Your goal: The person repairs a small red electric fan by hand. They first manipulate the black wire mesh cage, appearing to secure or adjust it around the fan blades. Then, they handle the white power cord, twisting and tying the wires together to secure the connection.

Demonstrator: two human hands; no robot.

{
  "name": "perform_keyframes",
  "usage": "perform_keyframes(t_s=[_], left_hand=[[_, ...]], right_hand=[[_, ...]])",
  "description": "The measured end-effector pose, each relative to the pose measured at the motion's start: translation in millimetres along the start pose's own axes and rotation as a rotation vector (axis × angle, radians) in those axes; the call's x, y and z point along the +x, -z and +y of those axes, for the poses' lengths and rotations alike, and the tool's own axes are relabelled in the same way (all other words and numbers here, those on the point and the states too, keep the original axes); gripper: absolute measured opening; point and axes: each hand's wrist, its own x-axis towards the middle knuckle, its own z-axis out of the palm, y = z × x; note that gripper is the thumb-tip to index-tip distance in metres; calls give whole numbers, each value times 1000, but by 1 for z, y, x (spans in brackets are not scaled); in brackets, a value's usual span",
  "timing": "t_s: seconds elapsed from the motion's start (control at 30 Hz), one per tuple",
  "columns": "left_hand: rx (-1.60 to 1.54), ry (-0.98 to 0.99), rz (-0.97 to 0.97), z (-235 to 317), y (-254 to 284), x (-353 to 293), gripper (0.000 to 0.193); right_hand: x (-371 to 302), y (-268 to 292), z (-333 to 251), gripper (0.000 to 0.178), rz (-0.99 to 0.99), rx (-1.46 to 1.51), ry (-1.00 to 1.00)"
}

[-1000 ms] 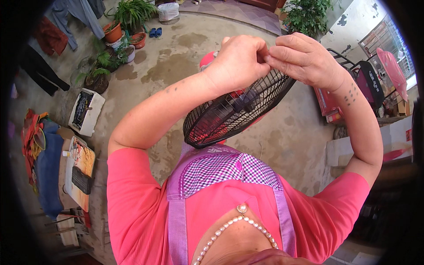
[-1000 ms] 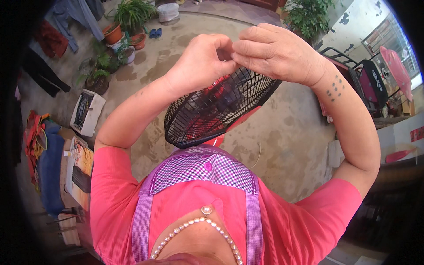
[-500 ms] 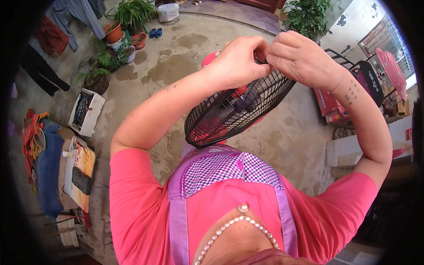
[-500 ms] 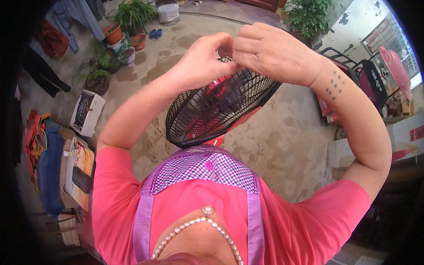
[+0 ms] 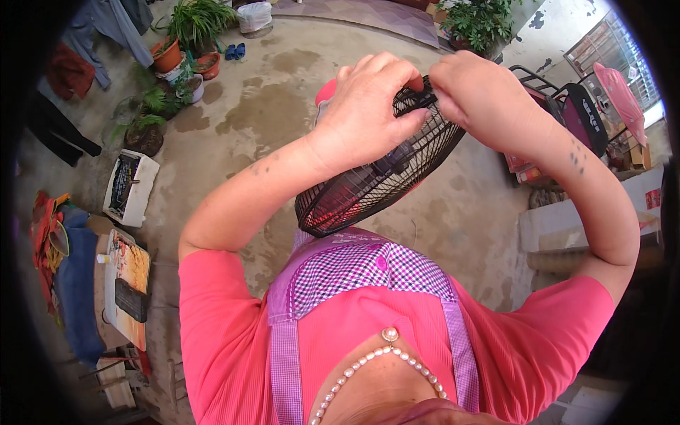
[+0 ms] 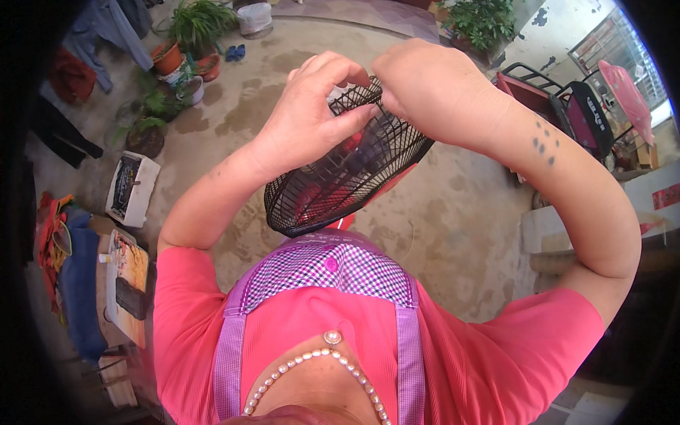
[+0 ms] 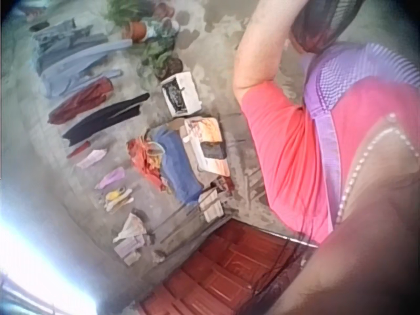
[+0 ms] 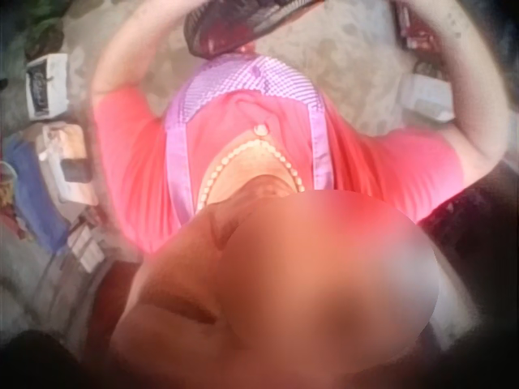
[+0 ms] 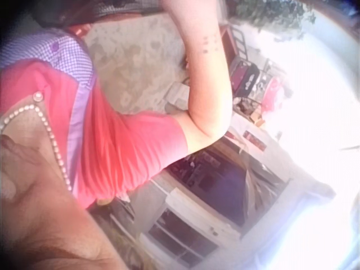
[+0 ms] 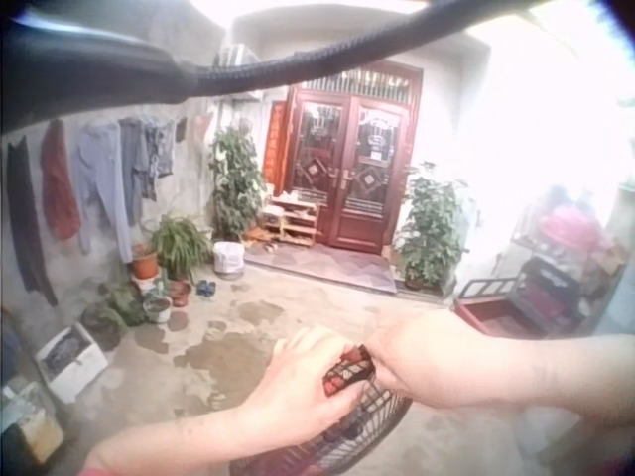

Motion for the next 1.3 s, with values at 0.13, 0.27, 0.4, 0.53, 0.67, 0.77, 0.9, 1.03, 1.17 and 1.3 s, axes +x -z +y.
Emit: perform_keyframes(t_s=[0.13, 0.27, 0.4, 0.53, 0.67, 0.77, 0.9, 1.03, 1.17, 1.3], left_hand=[[-31, 8, 4, 0, -2, 0, 26], [-65, -54, 42, -1, 0, 4, 21], [-649, -165, 72, 18, 36, 13, 18], [-1372, -258, -355, 53, 57, 10, 20], [-1560, -351, -460, 92, 60, -17, 21], [-1597, -319, -458, 99, 53, -23, 22], [-1693, -338, -517, 108, 41, -29, 23], [-1701, -337, -493, 115, 34, -33, 25], [-1735, -339, -521, 114, 27, -34, 26], [-1717, -334, -506, 117, 26, -33, 27]], right_hand=[[-2, 2, 6, 23, -236, 381, -367], [0, 2, 4, 27, -253, 659, -519], [3, -7, 8, 25, -211, 743, -506], [-13, -8, 10, 22, -206, 799, -576], [-4, -1, -6, 19, -136, 865, -558], [5, -1, 0, 21, -251, 948, -602], [-16, 3, -3, 19, -179, 999, -650], [-5, -1, 1, 22, -191, 959, -582], [-7, 2, 1, 24, -190, 948, -586], [-7, 1, 1, 24, -168, 971, -602]])
